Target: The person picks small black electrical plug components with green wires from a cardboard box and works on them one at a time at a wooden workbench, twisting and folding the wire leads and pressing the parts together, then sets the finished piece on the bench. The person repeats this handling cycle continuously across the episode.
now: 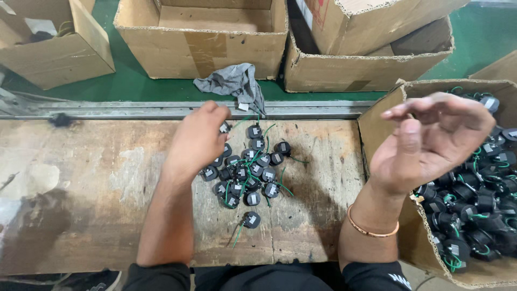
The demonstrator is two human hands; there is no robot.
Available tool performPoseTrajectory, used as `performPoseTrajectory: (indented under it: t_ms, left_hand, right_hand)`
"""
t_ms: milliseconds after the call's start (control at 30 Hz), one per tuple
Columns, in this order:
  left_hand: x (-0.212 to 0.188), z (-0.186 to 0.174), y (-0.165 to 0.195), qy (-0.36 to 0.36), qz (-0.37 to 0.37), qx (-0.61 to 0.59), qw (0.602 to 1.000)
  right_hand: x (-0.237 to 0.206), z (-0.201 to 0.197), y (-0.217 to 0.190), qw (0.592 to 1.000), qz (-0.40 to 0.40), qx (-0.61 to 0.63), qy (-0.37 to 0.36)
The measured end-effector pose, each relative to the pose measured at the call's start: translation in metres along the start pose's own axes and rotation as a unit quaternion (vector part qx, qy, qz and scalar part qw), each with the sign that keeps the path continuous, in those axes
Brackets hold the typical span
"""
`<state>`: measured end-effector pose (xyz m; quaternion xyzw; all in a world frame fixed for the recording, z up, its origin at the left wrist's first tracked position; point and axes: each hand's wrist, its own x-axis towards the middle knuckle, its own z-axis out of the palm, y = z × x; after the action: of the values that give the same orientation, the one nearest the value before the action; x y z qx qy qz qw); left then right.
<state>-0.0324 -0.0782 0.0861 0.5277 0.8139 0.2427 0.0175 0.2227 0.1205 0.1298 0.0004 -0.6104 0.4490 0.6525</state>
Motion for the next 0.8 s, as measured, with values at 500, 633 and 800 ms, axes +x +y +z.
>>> performPoseTrajectory:
  t_ms: [500, 633, 800]
  left_hand:
    - [-0.022, -0.003, 0.099, 0.181, 0.086, -0.355, 0.913]
    - [-0.02, -0.009, 0.083, 0.162, 0.119, -0.368, 0.908]
    - [-0.021, -0.01, 0.07, 0.157, 0.145, -0.472, 0.855]
  right_hand:
    - [-0.02, 0.05, 0.001, 0.881, 0.084, -0.212, -0.414]
    - [-0.019, 0.046, -0.003, 0.89, 0.134, -0.136, -0.414]
    - [-0.008, 0.042, -0.009, 0.837, 0.151, -0.045, -0.523]
